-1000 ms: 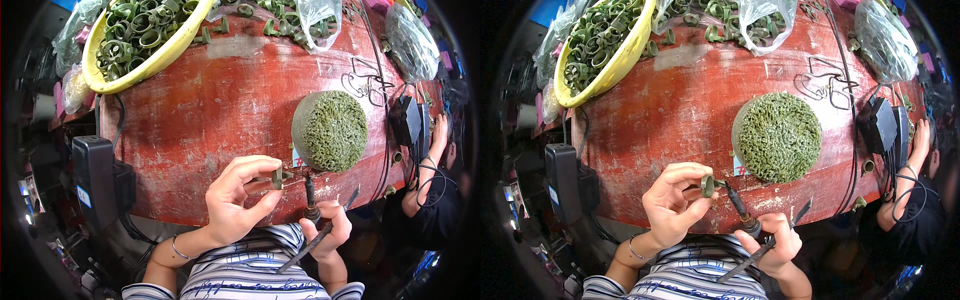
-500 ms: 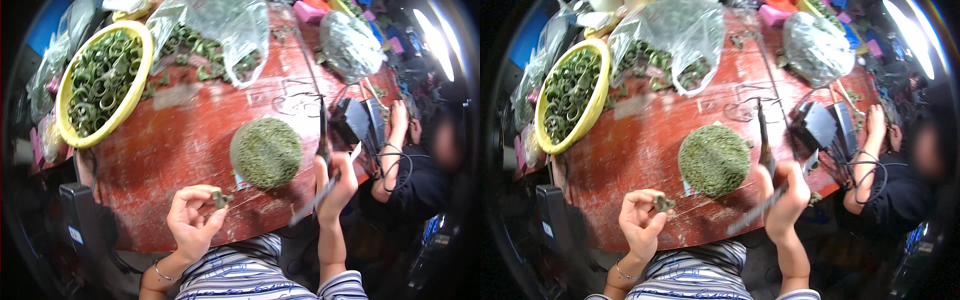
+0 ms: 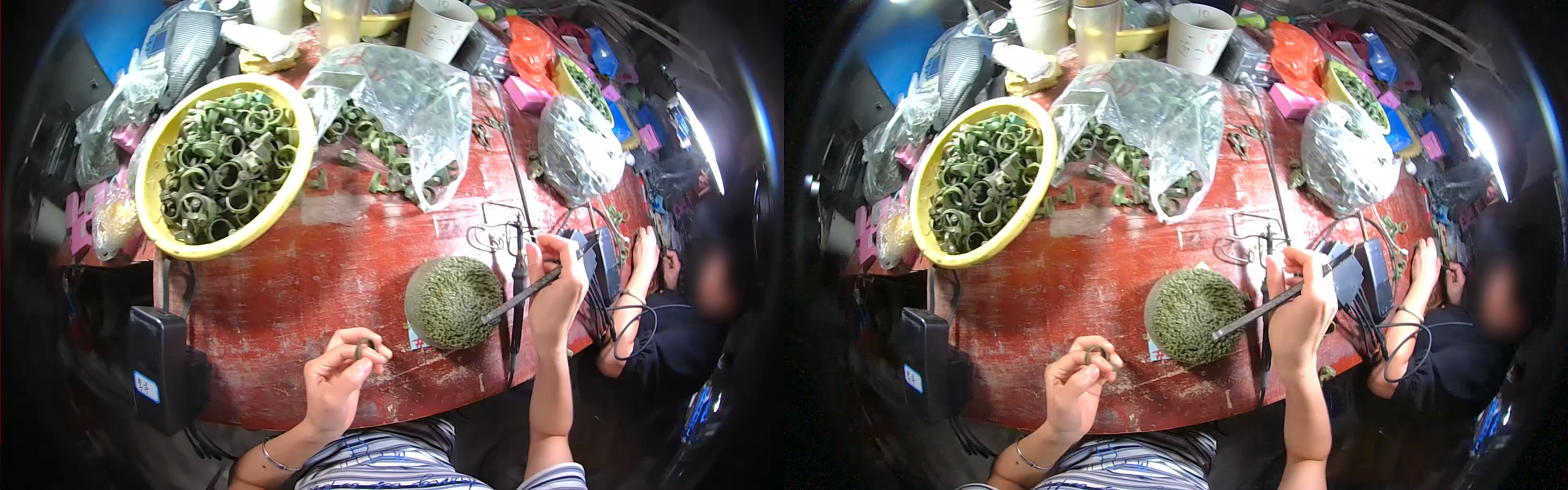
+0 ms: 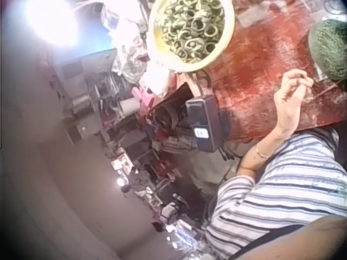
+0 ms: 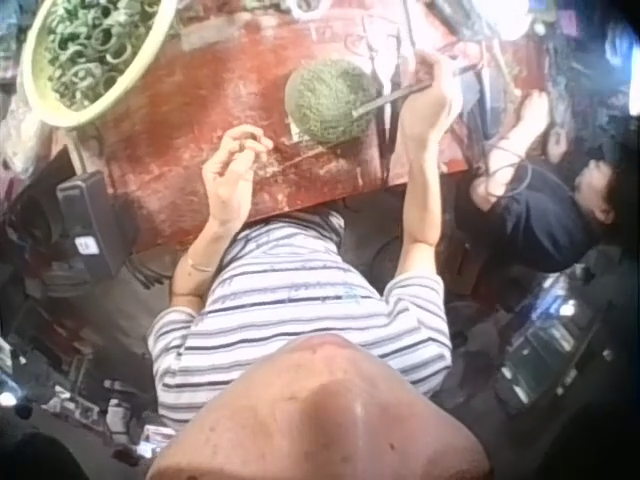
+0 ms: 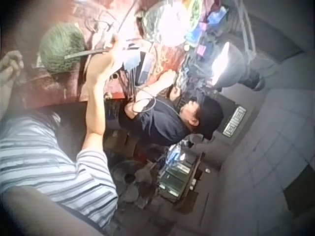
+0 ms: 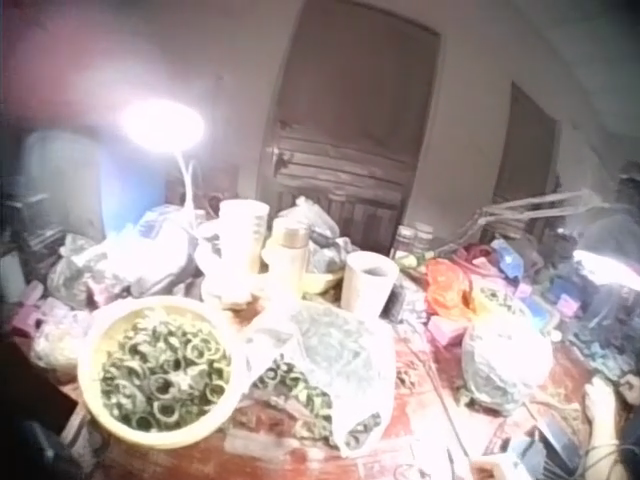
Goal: Using a soldering iron to melt and attach green plastic rings to a foam base.
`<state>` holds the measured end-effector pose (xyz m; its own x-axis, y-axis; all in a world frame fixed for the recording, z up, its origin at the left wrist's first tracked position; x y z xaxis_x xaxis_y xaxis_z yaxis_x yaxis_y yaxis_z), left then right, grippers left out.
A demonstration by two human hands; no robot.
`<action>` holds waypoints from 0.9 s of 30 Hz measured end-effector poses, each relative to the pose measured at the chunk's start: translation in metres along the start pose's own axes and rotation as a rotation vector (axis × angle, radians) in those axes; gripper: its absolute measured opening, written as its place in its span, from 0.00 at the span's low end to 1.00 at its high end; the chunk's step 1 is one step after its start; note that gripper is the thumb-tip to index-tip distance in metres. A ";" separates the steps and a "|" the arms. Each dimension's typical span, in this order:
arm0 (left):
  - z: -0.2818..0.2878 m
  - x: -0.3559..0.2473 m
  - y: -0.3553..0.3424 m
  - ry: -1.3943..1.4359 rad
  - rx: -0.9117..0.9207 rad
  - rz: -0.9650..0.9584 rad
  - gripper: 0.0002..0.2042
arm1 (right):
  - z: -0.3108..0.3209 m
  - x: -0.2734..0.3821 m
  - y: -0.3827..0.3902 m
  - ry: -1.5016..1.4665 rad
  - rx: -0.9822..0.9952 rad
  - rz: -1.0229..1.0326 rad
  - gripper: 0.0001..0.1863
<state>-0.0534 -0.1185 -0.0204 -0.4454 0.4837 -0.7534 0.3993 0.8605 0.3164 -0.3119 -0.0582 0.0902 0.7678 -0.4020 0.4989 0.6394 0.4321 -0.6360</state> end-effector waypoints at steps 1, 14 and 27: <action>0.002 0.001 0.000 -0.011 -0.010 0.016 0.06 | -0.010 0.017 -0.002 -0.081 0.084 -0.033 0.08; 0.006 -0.006 0.007 0.013 -0.025 0.003 0.07 | -0.183 0.127 -0.006 -0.181 0.527 0.349 0.18; 0.000 0.002 0.007 -0.077 0.033 0.100 0.07 | -0.243 0.117 -0.070 0.020 0.357 0.321 0.22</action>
Point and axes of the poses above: each hand's wrist, its own y-axis away from the middle knuckle, its own z-axis out of the back of the hand, x = y × z, the point moved 10 cm from there along -y, towards the middle knuckle, and after that the axes turned 12 degrees about -x, right-handed, at the moved point
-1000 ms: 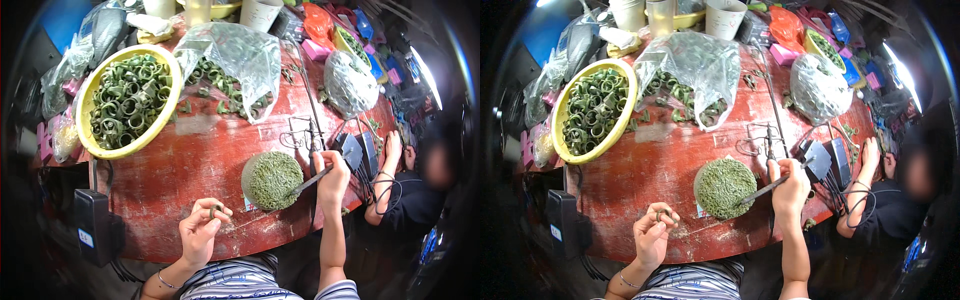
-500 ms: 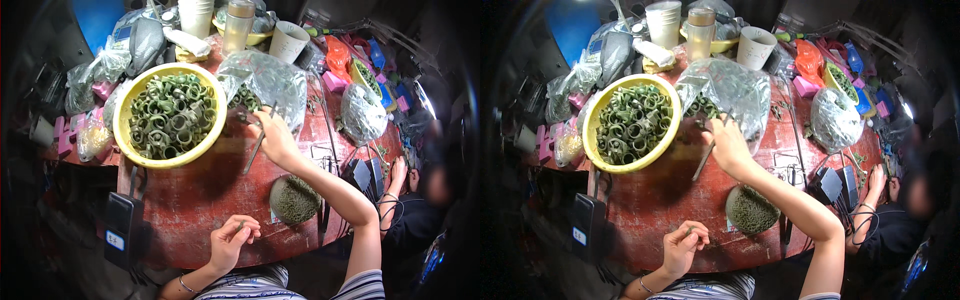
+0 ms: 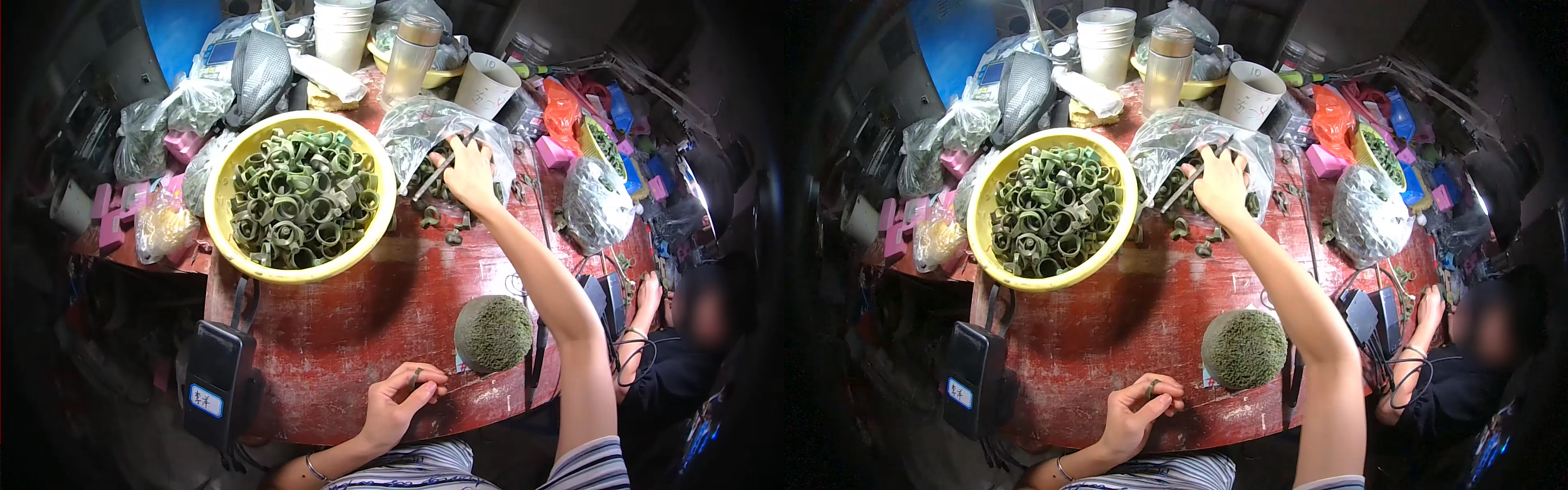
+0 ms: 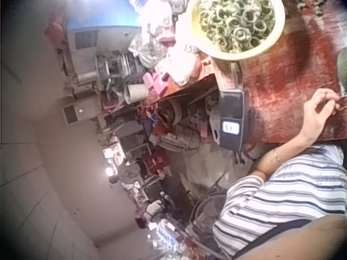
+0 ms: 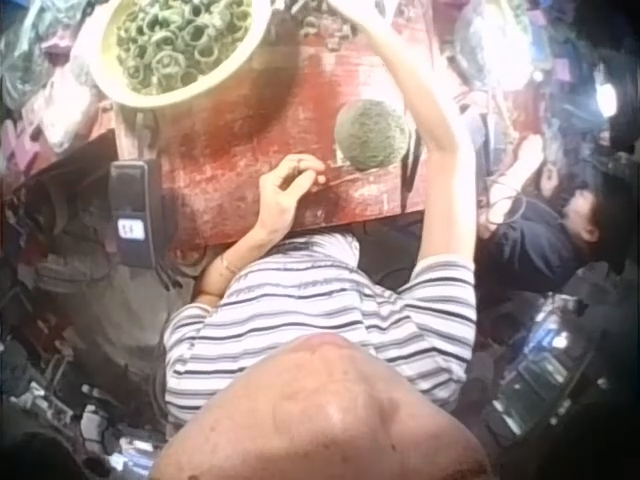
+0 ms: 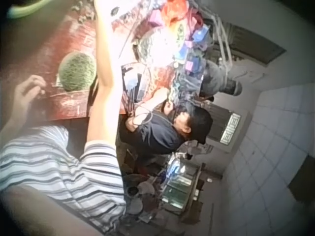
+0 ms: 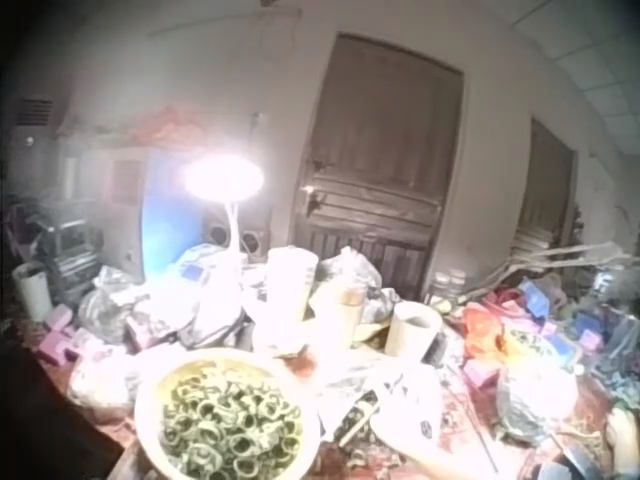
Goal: Using a soldering iron to melt and attach green plastic rings to a foam base.
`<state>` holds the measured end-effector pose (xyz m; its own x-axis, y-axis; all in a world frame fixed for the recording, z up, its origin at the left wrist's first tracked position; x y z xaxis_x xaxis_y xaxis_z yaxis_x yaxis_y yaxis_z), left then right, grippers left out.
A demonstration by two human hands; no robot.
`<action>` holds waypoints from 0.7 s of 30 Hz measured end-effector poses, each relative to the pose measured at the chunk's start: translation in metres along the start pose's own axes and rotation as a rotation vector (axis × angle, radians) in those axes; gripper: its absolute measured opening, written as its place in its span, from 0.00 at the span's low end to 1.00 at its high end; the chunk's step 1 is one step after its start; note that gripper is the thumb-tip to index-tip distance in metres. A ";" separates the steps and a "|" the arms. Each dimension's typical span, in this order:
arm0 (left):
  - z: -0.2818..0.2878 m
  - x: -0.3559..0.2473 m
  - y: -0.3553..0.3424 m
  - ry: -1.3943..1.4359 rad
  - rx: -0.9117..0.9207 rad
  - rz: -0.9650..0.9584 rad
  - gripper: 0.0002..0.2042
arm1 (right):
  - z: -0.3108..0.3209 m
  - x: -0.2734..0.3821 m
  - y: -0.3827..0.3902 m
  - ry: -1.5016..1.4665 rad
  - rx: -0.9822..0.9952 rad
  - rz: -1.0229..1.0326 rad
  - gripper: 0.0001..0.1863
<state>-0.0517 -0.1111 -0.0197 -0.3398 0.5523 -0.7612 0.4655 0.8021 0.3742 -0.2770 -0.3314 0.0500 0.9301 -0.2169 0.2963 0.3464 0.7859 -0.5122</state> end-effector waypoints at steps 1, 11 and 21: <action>0.001 -0.001 0.000 0.009 0.002 -0.005 0.07 | 0.000 0.003 0.005 -0.033 0.035 0.005 0.21; -0.003 0.006 -0.001 -0.060 0.032 -0.028 0.07 | -0.015 -0.010 -0.003 -0.047 -0.031 0.026 0.25; 0.000 -0.002 0.003 -0.088 0.007 -0.042 0.07 | 0.016 0.051 0.072 -0.256 0.103 0.243 0.13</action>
Point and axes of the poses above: each hand's wrist, its own y-axis away from the middle knuckle, its own z-axis out of the back of the hand, x = y × z, the point moved 10 cm from there along -y, towards the middle knuckle, and after that the axes turned 12 degrees about -x, right-handed, at the moved point
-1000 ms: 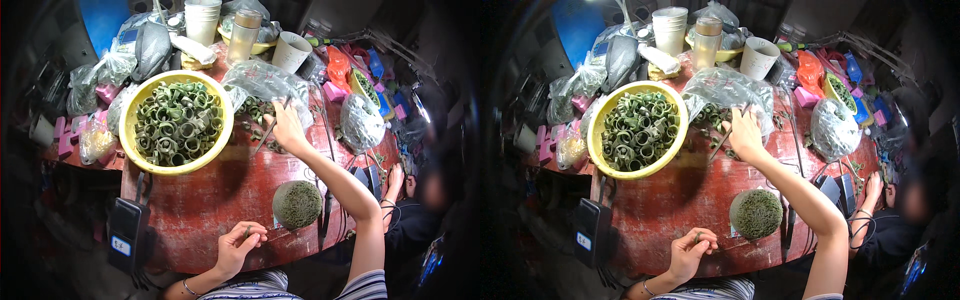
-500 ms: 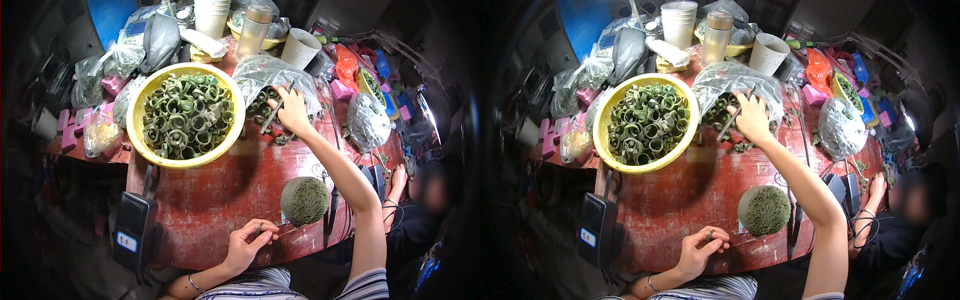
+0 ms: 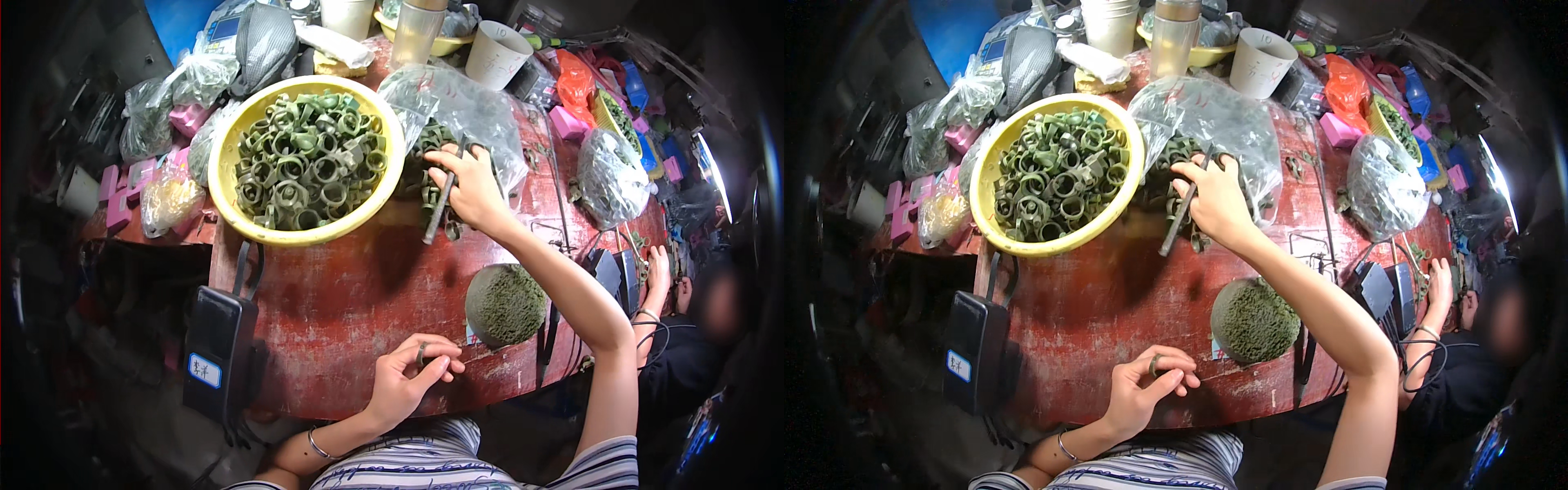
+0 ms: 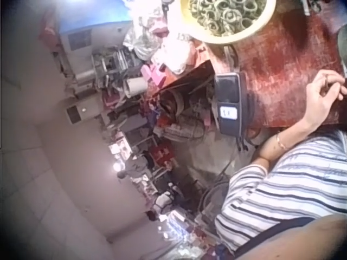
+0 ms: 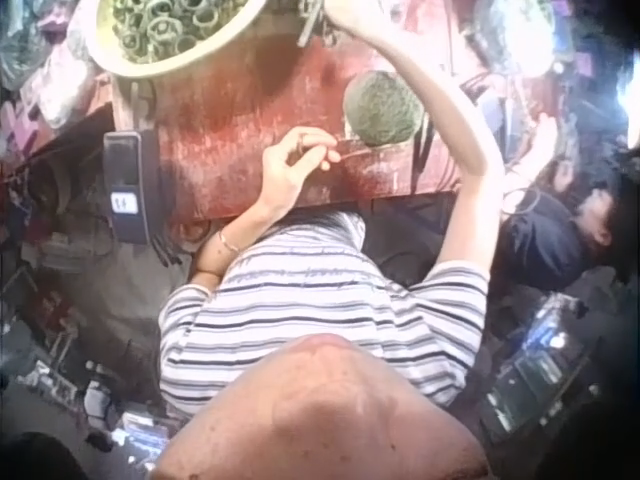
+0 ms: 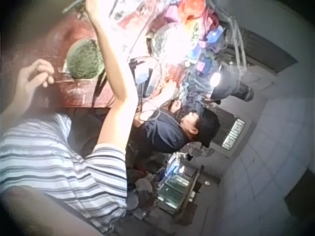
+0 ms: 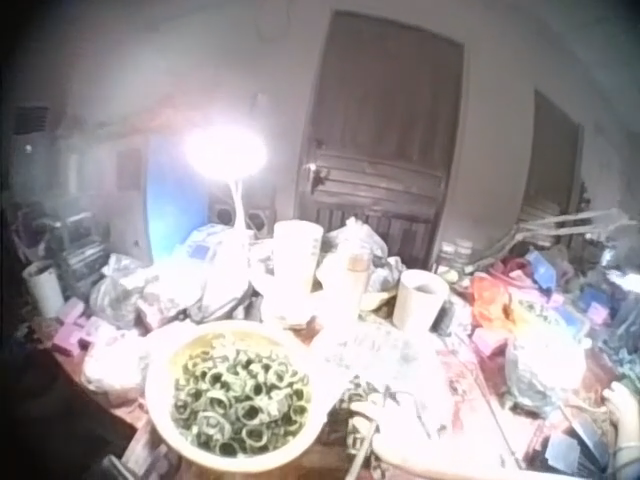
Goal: Using a soldering iron to melt and attach green plastic rings to a foam base.
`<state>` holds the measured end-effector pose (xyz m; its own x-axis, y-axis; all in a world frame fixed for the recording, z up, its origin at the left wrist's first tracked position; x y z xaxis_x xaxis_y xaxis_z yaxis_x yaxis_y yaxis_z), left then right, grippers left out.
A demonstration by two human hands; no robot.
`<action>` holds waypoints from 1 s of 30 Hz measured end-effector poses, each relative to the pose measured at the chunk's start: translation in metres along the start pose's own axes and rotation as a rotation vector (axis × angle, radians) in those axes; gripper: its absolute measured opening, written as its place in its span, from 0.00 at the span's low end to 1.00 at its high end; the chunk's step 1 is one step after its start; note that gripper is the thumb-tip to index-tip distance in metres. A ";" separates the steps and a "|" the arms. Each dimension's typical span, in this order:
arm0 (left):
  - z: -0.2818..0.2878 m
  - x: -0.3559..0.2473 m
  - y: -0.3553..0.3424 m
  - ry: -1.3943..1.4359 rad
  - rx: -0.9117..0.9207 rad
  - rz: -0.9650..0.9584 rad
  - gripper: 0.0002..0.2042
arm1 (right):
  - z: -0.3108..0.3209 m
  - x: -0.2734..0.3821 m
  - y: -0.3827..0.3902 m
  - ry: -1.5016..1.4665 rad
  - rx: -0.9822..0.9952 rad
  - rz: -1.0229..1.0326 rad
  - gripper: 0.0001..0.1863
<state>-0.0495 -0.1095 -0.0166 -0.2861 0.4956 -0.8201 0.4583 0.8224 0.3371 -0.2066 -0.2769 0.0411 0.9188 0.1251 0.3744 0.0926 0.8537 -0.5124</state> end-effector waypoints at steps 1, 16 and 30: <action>0.000 -0.004 -0.001 0.000 0.001 -0.029 0.07 | 0.000 0.002 0.007 -0.080 0.090 -0.054 0.13; 0.058 -0.045 -0.008 -0.014 -0.228 -0.177 0.08 | 0.077 0.097 0.097 -0.165 0.127 -0.091 0.11; 0.042 -0.053 -0.004 -0.139 -0.245 -0.272 0.13 | 0.059 0.091 0.130 -0.423 0.241 -0.374 0.09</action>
Point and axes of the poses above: each hand's wrist, its own y-axis away from the middle knuckle, its own z-axis out of the back of the hand, x = y × z, the point moved 10 cm from there along -y, towards the middle knuckle, and after that the axes turned 12 degrees about -x, right-handed, at the moved point
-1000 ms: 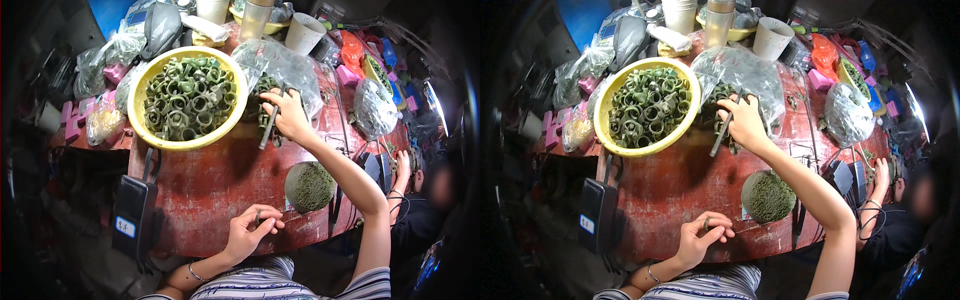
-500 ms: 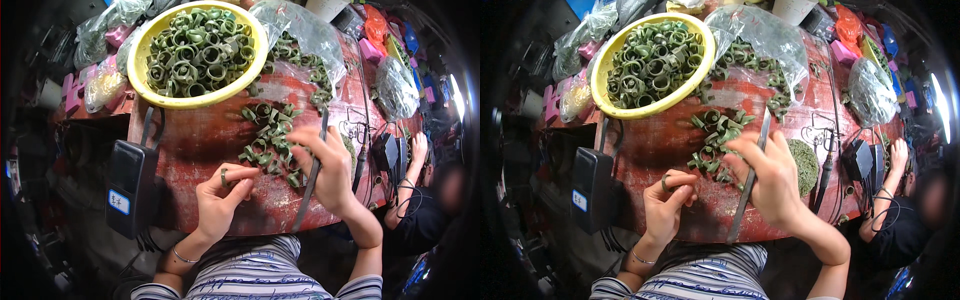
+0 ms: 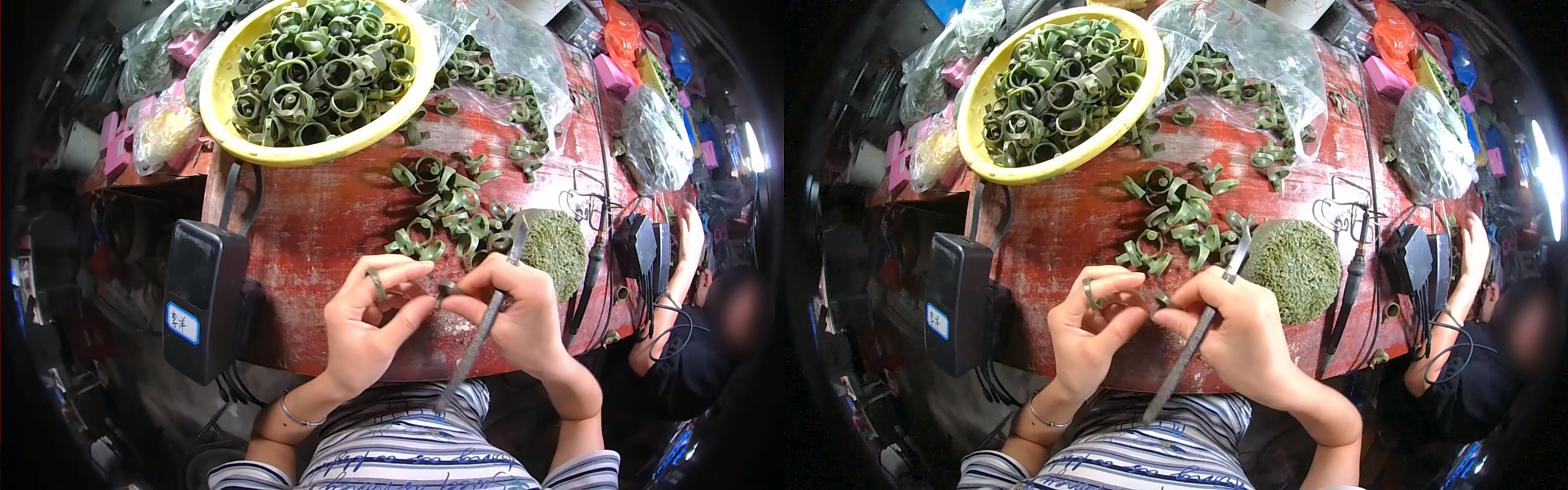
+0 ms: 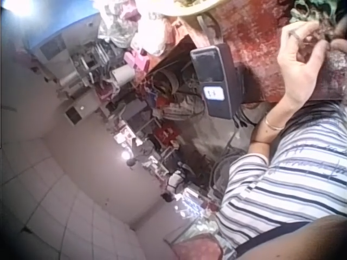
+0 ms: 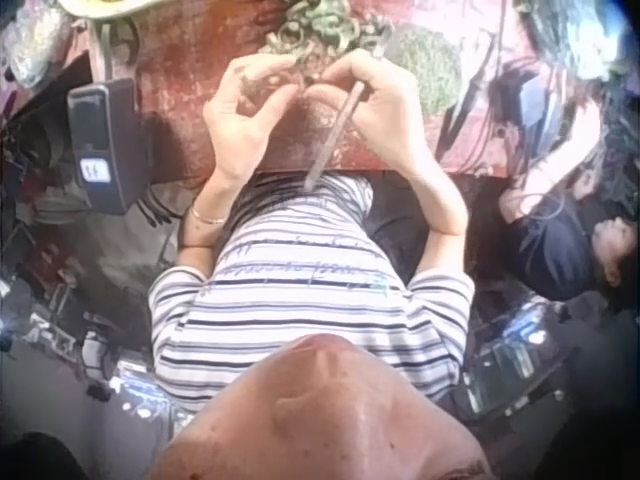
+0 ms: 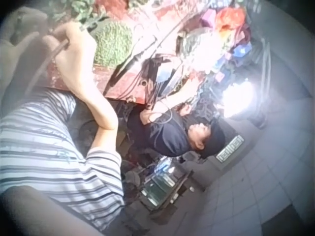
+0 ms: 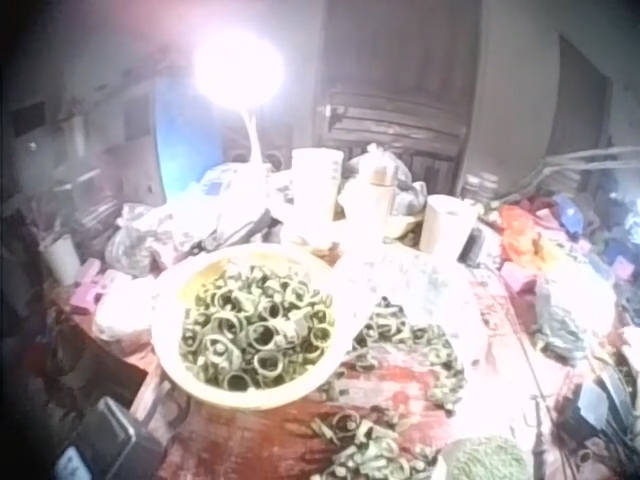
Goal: Using a soldering iron to melt and attach green plastic rings to a foam base.
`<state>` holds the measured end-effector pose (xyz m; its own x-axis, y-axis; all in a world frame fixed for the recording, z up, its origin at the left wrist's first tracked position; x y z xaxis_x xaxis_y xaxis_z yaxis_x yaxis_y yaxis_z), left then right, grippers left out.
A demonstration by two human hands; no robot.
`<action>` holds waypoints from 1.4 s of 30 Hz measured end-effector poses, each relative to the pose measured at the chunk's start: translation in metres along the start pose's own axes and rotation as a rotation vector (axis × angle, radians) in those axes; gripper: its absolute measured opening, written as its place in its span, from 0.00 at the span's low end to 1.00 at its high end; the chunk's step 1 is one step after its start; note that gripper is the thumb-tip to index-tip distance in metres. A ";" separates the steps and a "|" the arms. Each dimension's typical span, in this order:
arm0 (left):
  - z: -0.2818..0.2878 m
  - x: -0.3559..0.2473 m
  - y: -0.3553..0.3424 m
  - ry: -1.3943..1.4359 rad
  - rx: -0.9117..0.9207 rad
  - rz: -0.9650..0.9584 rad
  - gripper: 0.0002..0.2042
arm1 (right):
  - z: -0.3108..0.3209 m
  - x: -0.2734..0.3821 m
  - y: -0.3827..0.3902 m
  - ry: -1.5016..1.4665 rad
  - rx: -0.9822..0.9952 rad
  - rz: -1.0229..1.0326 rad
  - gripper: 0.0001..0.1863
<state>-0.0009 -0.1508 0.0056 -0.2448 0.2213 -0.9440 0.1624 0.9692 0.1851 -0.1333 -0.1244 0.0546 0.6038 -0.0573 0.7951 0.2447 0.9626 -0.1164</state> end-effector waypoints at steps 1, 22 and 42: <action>-0.006 -0.003 0.001 0.008 0.041 -0.017 0.15 | 0.003 -0.004 0.003 -0.124 0.009 -0.113 0.10; -0.053 -0.005 0.010 0.285 0.367 0.189 0.21 | 0.052 -0.008 0.042 -0.701 -0.311 -0.202 0.39; -0.068 0.002 0.018 0.263 0.292 0.435 0.20 | 0.072 0.006 0.051 -0.533 -0.306 -0.026 0.10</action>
<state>-0.0640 -0.1256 0.0254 -0.3196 0.6475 -0.6918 0.5490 0.7216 0.4218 -0.1716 -0.0567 0.0961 0.1522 0.1368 0.9788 0.5086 0.8383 -0.1962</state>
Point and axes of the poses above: each hand's wrist, its own y-axis away from the middle knuckle, its own z-axis out of the back of the hand, x = y × z, the point moved 10 cm from there along -y, towards the middle knuckle, and after that the axes turned 12 degrees about -x, right-handed, at the moved point
